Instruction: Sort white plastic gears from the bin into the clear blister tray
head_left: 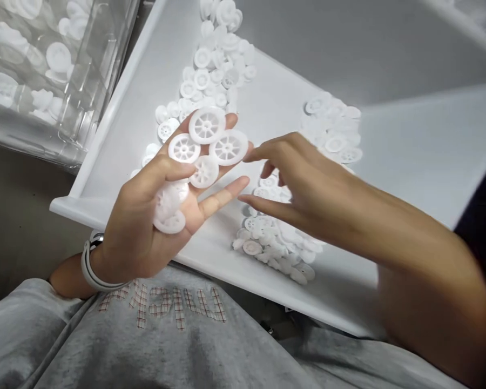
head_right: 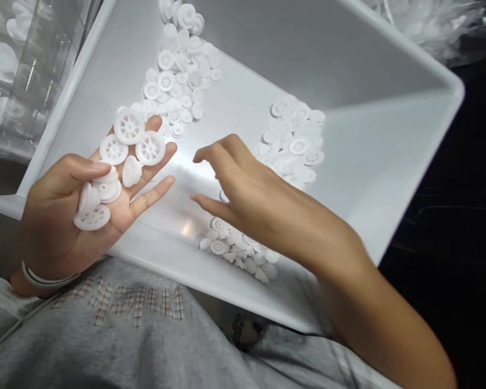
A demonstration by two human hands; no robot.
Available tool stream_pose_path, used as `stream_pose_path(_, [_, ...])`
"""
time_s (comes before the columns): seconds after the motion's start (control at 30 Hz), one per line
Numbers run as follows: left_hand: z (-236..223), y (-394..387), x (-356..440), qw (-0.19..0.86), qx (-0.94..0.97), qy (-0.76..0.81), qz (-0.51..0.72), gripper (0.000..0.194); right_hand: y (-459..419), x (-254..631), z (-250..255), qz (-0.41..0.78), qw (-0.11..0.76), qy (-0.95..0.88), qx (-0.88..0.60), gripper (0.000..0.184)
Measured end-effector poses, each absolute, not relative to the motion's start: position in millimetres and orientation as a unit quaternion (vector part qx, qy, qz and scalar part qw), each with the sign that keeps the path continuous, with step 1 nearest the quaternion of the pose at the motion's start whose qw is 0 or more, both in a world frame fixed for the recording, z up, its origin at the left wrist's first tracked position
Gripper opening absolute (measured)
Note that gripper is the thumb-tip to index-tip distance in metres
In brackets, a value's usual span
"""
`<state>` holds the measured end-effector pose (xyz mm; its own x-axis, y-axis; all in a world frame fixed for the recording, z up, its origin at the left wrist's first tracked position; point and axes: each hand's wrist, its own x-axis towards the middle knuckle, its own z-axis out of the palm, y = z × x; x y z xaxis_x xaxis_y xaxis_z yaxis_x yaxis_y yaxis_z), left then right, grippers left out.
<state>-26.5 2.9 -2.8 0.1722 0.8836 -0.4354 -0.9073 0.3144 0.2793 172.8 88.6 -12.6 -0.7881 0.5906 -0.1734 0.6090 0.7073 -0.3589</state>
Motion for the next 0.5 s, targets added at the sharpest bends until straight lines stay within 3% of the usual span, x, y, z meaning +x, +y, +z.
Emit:
stream_pose_path(0.23, [-2.9,1.3,-26.8,0.77,-0.007,0.265,0.58,0.058,118.0,183.0,-49.3,-0.114,0.051,0.881,0.455,0.053])
stream_pose_path(0.5, [-1.0,1.7,-26.8,0.783,-0.009,0.259,0.566,0.059,145.6,195.7,-73.1,-0.149,0.019,0.873,0.463,0.019])
